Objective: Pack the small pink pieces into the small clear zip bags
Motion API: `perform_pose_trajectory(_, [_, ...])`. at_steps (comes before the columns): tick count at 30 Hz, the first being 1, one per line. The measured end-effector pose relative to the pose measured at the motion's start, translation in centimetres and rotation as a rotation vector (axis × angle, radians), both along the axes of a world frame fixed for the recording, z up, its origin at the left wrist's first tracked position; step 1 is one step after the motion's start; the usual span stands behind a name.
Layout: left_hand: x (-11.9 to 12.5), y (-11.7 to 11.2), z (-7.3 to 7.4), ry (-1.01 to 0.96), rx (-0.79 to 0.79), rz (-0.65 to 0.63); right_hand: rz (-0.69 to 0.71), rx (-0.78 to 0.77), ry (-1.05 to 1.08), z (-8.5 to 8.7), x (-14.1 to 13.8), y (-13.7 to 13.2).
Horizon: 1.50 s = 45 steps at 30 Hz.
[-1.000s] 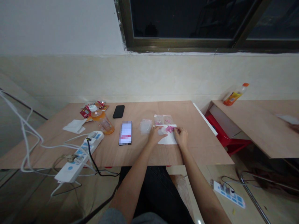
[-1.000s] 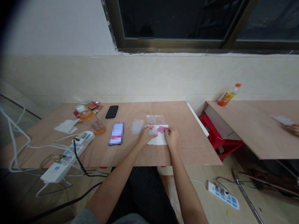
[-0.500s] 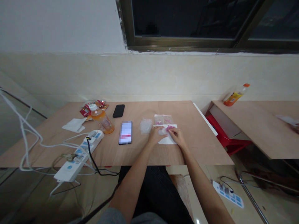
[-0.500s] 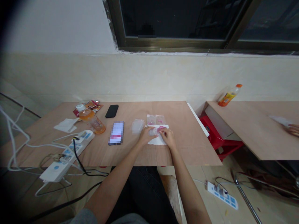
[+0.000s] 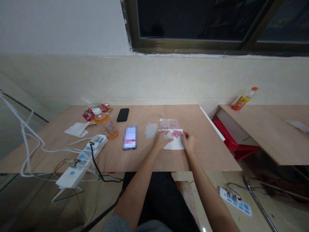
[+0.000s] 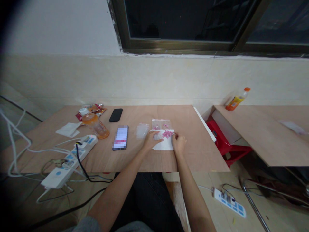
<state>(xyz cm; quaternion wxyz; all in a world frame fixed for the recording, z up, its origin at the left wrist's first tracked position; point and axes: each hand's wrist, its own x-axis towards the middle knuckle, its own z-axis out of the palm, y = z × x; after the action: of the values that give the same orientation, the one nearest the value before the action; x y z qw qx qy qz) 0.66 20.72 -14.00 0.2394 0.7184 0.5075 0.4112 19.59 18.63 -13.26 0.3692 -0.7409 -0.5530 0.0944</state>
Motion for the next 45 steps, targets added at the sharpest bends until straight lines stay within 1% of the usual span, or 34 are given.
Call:
perform_pose_trajectory(3, [0.0,-0.1,0.2,-0.017,-0.012,0.001,-0.027,-0.043,-0.060,0.4,-0.3,-0.2])
perform_pose_trajectory(7, [0.1,-0.2,0.4,-0.021,-0.014,0.011,-0.033,-0.071,-0.082,0.6,-0.6,-0.3])
perform_pose_trajectory(12, [0.0,-0.2,0.3,-0.034,-0.032,0.019,-0.067,-0.100,-0.108,0.7,-0.7,-0.3])
perform_pose_trajectory(15, [0.0,-0.2,0.3,-0.032,-0.027,0.018,-0.063,-0.087,-0.109,0.6,-0.6,-0.2])
perform_pose_trajectory(18, [0.0,-0.2,0.5,-0.022,-0.028,0.018,-0.003,-0.027,-0.069,0.2,-0.3,0.0])
perform_pose_trajectory(21, [0.0,-0.2,0.6,-0.021,-0.030,0.010,0.092,0.063,0.027,-0.2,0.0,0.3])
perform_pose_trajectory(24, [0.0,-0.2,0.6,-0.027,-0.025,0.003,0.165,0.120,0.119,-0.5,-0.1,0.4])
perform_pose_trajectory(29, [0.0,-0.1,0.4,-0.017,-0.011,-0.011,0.271,0.185,0.233,-0.4,-0.4,0.2])
perform_pose_trajectory(33, [-0.1,-0.1,0.4,0.006,-0.002,-0.019,0.323,0.188,0.289,-0.3,-0.7,0.2])
perform_pose_trajectory(39, [-0.1,-0.1,0.3,0.008,0.024,-0.051,0.452,0.177,0.287,-0.6,-0.7,0.5])
perform_pose_trajectory(43, [-0.1,-0.1,0.0,0.018,0.025,-0.051,0.523,0.141,0.288,-0.7,-0.8,0.6])
perform_pose_trajectory(45, [-0.1,-0.1,0.0,0.023,0.026,-0.053,0.554,0.148,0.295,-0.7,-0.8,0.6])
